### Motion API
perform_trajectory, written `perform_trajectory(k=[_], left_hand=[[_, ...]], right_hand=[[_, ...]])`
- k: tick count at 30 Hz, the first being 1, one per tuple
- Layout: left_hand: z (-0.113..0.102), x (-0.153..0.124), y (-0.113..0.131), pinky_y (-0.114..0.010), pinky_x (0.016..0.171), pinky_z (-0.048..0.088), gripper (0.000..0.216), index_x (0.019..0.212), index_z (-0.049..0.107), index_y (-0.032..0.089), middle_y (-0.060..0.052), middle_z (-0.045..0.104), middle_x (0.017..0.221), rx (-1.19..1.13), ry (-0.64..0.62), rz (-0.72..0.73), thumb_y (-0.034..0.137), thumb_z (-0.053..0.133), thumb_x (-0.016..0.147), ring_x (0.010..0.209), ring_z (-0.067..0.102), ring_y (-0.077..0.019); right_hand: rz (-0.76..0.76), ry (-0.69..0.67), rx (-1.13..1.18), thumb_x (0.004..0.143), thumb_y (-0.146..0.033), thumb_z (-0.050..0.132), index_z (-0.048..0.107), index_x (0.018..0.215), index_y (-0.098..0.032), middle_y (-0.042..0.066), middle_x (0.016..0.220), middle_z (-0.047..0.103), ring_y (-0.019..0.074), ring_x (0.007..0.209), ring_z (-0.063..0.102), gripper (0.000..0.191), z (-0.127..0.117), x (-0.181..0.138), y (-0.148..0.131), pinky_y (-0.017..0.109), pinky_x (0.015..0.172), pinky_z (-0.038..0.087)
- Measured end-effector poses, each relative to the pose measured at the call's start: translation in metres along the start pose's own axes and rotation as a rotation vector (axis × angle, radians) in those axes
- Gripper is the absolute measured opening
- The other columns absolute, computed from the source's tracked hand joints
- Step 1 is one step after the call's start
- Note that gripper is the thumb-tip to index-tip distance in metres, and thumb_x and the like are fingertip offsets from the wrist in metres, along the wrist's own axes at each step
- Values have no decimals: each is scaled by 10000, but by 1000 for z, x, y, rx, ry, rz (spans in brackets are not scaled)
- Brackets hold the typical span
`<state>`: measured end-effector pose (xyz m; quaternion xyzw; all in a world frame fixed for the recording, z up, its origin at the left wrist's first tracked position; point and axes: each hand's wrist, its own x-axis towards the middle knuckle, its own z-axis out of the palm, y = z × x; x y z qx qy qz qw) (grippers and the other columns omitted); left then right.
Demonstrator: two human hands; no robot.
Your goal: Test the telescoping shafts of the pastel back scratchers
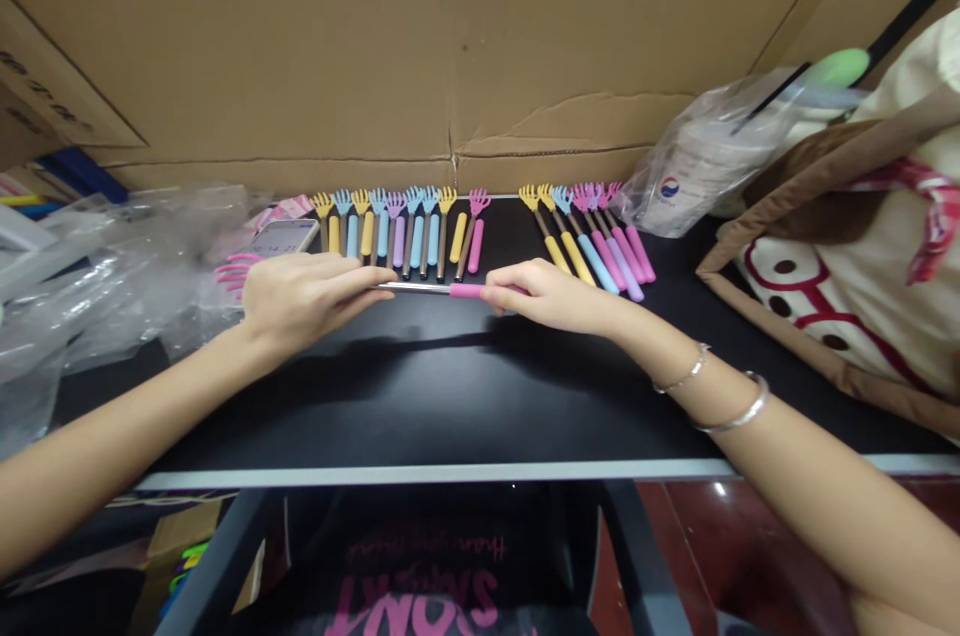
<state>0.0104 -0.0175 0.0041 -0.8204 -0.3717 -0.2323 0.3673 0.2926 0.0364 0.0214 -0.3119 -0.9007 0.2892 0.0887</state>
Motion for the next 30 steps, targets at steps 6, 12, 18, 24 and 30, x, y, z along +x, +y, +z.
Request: perform_trajectory(k=[6, 12, 18, 24, 30], left_hand=[[-2, 1, 0, -258, 483, 278, 378, 902, 720, 297, 15, 728, 745, -107, -149, -137, 496, 402, 947, 607, 624, -133], [-3, 2, -1, -258, 486, 268, 451, 876, 720, 289, -4, 726, 764, -207, -232, -244, 556, 362, 937, 629, 626, -139], [3, 0, -4, -247, 496, 262, 530, 848, 706, 245, -13, 697, 683, -278, -275, -251, 579, 304, 940, 572, 594, -140], [3, 6, 1, -209, 508, 280, 493, 819, 702, 234, 26, 629, 589, -579, -457, -362, 543, 339, 943, 511, 528, -113], [1, 8, 5, -209, 503, 278, 392, 840, 715, 256, 39, 612, 564, -618, -490, -420, 489, 412, 927, 499, 514, -114]], right_hand=[[-3, 137, -148, 906, -522, 381, 547, 687, -168, -14, 595, 524, 87, 535, 449, 448, 2, -2, -4, 220, 548, 297], [-35, 270, -376, 916, -515, 379, 593, 710, -183, -19, 530, 512, 90, 484, 433, 445, 4, -4, -5, 228, 511, 238], [-52, 442, -740, 933, -568, 318, 625, 764, -198, -10, 502, 529, 103, 470, 455, 510, 8, -8, -10, 245, 496, 188], [-94, 505, -980, 940, -564, 313, 617, 731, -193, 9, 582, 604, 100, 526, 491, 524, 7, -12, -16, 256, 514, 201], [-110, 507, -1037, 940, -568, 308, 623, 721, -196, 12, 561, 587, 102, 514, 482, 535, 4, -10, -16, 265, 523, 223]])
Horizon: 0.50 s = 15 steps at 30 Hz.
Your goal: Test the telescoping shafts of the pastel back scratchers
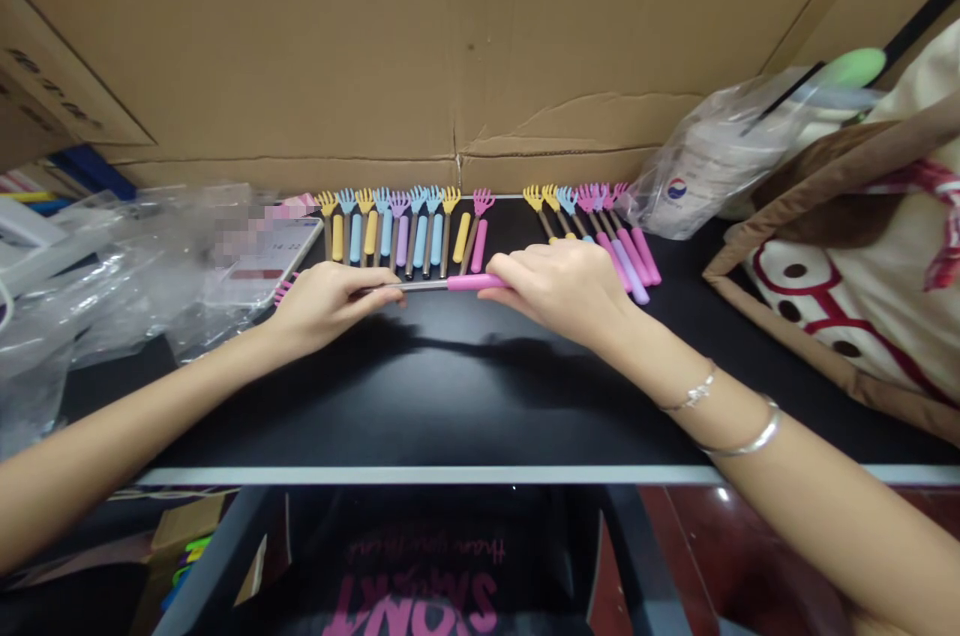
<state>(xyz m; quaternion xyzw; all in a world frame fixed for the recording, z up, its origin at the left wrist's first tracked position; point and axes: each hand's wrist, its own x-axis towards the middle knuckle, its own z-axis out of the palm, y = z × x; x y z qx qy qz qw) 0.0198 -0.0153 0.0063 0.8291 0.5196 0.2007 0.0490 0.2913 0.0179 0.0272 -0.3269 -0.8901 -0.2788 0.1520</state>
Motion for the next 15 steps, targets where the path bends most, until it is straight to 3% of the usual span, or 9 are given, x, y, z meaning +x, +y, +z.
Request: perform_trajectory(k=[10, 15], left_hand=[[4, -5, -3, -231, 473, 284, 391, 854, 736, 273, 6, 708, 687, 277, 353, 132, 506, 432, 928, 609, 626, -121], [3, -6, 0, -253, 466, 278, 352, 860, 736, 270, 1, 718, 704, 381, 415, 231, 464, 452, 935, 649, 644, -127]], right_hand=[[65, -65, 145, 942, -588, 255, 631, 815, -204, 12, 576, 607, 117, 523, 524, 552, 7, -2, -1, 262, 509, 200], [103, -189, 370, 930, -580, 309, 631, 830, -202, 2, 550, 566, 121, 502, 484, 506, 9, 0, 1, 251, 513, 213]])
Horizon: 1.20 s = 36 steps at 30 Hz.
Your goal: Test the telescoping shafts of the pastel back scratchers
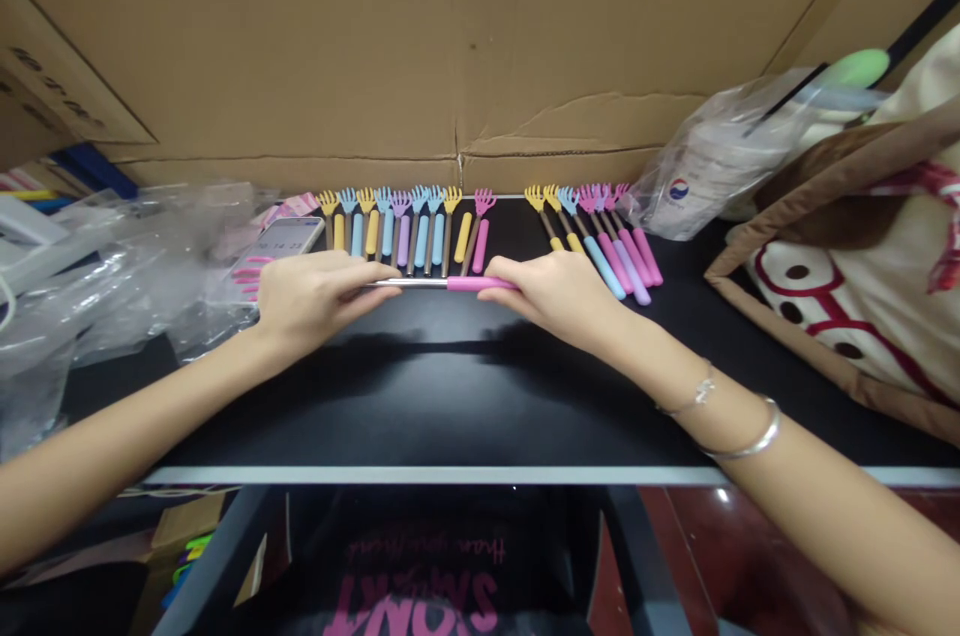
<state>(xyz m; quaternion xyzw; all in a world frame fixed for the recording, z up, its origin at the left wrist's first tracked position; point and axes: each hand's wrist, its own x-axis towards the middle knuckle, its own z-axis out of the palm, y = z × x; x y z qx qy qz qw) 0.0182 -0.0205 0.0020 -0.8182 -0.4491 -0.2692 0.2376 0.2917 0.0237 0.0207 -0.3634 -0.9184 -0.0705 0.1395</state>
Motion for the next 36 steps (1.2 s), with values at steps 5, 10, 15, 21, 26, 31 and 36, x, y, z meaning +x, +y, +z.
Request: perform_trajectory(k=[5, 10, 15, 21, 26, 31, 36], left_hand=[[-1, 0, 1, -285, 467, 265, 341, 905, 734, 287, -3, 712, 693, 59, -64, 53, 479, 453, 929, 656, 630, -141], [-1, 0, 1, -290, 482, 272, 347, 911, 727, 284, -9, 712, 704, 43, -69, 56, 486, 446, 931, 664, 617, -149], [0, 0, 0, -277, 482, 273, 370, 885, 724, 279, 1, 723, 736, 43, -62, 38, 491, 425, 940, 674, 627, -144], [6, -1, -2, -257, 489, 282, 438, 832, 711, 250, -6, 725, 750, -10, -59, 9, 510, 379, 949, 679, 641, -140], [9, -2, -3, -248, 503, 284, 467, 841, 703, 242, -13, 719, 760, -118, -132, -59, 537, 357, 944, 671, 640, -143], [10, 0, 0, -220, 527, 289, 451, 772, 688, 221, 13, 684, 673, -304, -322, -183, 519, 393, 939, 598, 592, -133], [8, 4, 3, -208, 572, 299, 383, 812, 705, 241, 39, 690, 715, -491, -503, -292, 467, 422, 934, 645, 593, -126]], right_hand=[[-17, -287, 493, 935, -499, 348, 621, 810, -178, 14, 701, 622, 112, 602, 531, 440, 0, 5, 3, 227, 582, 319], [-5, -318, 586, 913, -512, 388, 606, 775, -159, 8, 666, 592, 100, 566, 489, 437, 2, 6, 3, 223, 566, 318], [12, -195, 414, 899, -506, 421, 587, 756, -176, -10, 582, 555, 101, 522, 469, 396, 5, 5, 2, 224, 542, 275], [-12, -30, 89, 917, -558, 369, 623, 811, -200, -12, 522, 524, 113, 483, 461, 452, 9, 1, 1, 237, 505, 206], [-63, 89, -137, 938, -554, 325, 642, 811, -204, 6, 550, 584, 114, 504, 513, 489, 5, -2, -4, 246, 493, 185], [-133, 202, -334, 947, -520, 341, 623, 742, -193, 5, 579, 602, 104, 511, 487, 477, -1, -3, -9, 257, 494, 170], [-197, 245, -399, 944, -512, 362, 614, 705, -188, 2, 568, 596, 101, 517, 473, 475, -2, -2, -7, 263, 516, 197]])
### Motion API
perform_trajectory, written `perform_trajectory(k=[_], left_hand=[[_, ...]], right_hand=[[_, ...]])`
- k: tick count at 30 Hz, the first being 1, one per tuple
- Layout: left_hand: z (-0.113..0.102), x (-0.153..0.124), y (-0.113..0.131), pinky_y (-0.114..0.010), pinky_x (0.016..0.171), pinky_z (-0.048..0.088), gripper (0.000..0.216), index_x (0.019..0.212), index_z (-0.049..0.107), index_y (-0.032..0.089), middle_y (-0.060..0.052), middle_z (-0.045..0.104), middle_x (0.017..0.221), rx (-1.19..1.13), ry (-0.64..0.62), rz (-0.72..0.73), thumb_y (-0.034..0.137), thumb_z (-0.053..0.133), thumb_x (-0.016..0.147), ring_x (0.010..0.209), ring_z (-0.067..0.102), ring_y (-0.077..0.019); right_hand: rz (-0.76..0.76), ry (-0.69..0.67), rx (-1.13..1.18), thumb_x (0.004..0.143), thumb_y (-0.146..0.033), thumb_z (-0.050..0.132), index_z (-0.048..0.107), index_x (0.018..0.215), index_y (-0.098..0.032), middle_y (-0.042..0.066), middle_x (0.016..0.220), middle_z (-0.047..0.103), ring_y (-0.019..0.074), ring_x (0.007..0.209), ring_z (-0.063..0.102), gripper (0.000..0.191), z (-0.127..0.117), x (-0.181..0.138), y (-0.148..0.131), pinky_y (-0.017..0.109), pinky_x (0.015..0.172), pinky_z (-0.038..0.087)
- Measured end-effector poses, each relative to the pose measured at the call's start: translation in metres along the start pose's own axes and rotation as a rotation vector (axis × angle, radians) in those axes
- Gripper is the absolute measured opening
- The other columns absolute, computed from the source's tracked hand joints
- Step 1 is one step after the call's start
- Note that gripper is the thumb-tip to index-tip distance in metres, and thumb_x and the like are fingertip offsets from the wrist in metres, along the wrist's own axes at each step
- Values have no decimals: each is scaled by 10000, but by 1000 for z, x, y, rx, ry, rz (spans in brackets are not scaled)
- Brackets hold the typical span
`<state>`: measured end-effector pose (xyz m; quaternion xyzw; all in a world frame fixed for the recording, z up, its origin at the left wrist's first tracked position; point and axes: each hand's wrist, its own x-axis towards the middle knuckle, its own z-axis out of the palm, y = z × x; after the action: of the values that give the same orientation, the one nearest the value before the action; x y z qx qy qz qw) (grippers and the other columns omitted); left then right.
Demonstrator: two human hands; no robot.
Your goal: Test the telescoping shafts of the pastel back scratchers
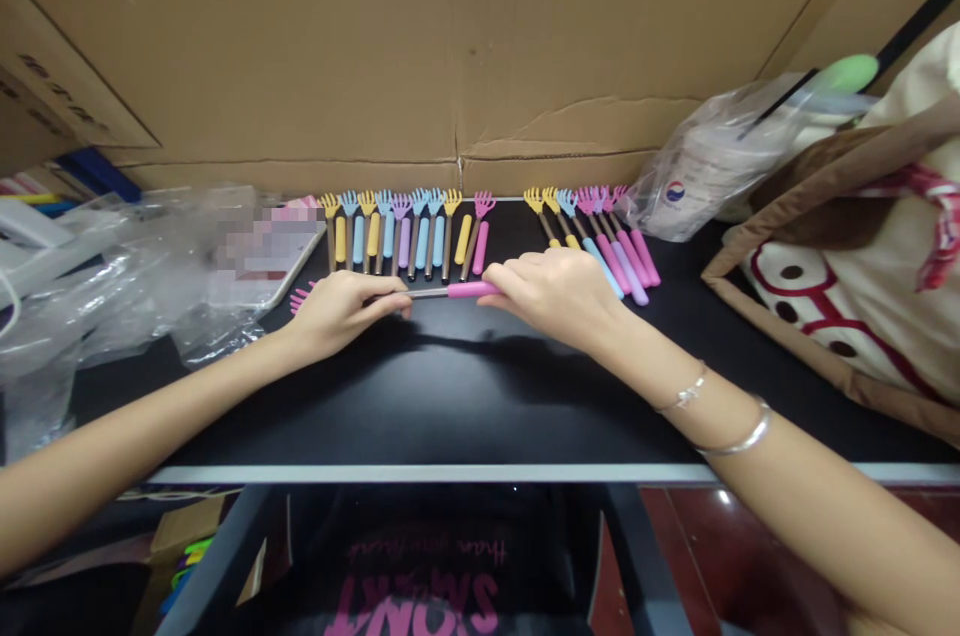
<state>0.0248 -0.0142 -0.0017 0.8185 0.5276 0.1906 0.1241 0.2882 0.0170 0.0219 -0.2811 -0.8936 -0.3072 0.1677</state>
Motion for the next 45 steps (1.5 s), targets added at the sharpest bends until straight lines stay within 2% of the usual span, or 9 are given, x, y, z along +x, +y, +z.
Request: perform_trajectory(k=[6, 11, 17, 22, 25, 30, 36, 40, 45], left_hand=[[-2, 0, 1, -212, 557, 301, 341, 887, 724, 280, 44, 705, 727, 61, 38, -6, 481, 450, 923, 647, 605, -132], [2, -1, -5, -213, 537, 333, 328, 897, 732, 278, 30, 730, 769, 229, 274, 129, 493, 485, 912, 657, 635, -123], [2, -4, -6, -233, 474, 314, 298, 851, 732, 254, 28, 719, 702, 482, 573, 382, 439, 508, 918, 616, 625, -107], [-6, -7, -1, -248, 458, 299, 231, 857, 716, 245, 39, 671, 607, 681, 656, 568, 411, 561, 896, 534, 556, -105], [-6, -7, 0, -247, 465, 305, 223, 869, 710, 244, 38, 657, 595, 693, 648, 593, 403, 557, 900, 536, 552, -106], [-2, -6, -2, -237, 462, 313, 272, 845, 708, 233, 33, 667, 614, 628, 621, 545, 431, 532, 909, 540, 577, -101], [1, -5, -5, -228, 468, 302, 400, 833, 717, 248, 25, 730, 732, 486, 522, 392, 488, 417, 944, 604, 642, -107], [2, -4, -3, -230, 484, 299, 435, 878, 726, 270, 22, 730, 730, 367, 342, 235, 543, 392, 933, 596, 636, -121], [2, -3, 4, -208, 525, 332, 369, 872, 724, 280, 44, 695, 673, 97, 65, 71, 501, 435, 930, 605, 622, -120]], right_hand=[[75, -50, 78, 938, -543, 350, 636, 738, -191, 10, 606, 622, 101, 530, 511, 495, 7, -1, -1, 262, 506, 200], [174, -122, 273, 922, -556, 376, 664, 831, -214, 1, 601, 627, 112, 529, 524, 456, 11, -2, -2, 248, 499, 201], [267, -340, 664, 903, -521, 441, 654, 872, -200, -19, 582, 558, 98, 513, 459, 386, 7, 2, 2, 232, 527, 246], [237, -584, 1152, 899, -554, 403, 623, 855, -145, 5, 696, 548, 92, 601, 459, 467, 5, 6, 6, 222, 567, 316], [240, -664, 1235, 889, -569, 406, 616, 839, -135, -13, 667, 493, 81, 579, 403, 484, 6, 6, 7, 224, 556, 302], [280, -585, 1081, 872, -563, 435, 606, 783, -150, -13, 634, 508, 87, 553, 402, 456, 4, 6, 3, 232, 552, 277], [245, -371, 601, 914, -541, 378, 635, 807, -187, 1, 560, 554, 106, 496, 447, 451, -2, 2, -6, 240, 531, 214], [188, -205, 276, 931, -577, 314, 641, 800, -206, 7, 530, 575, 112, 469, 466, 512, -3, -3, -11, 254, 499, 148], [75, -77, 113, 950, -510, 348, 632, 748, -210, -3, 583, 630, 98, 509, 504, 459, -6, -3, -13, 270, 498, 167]])
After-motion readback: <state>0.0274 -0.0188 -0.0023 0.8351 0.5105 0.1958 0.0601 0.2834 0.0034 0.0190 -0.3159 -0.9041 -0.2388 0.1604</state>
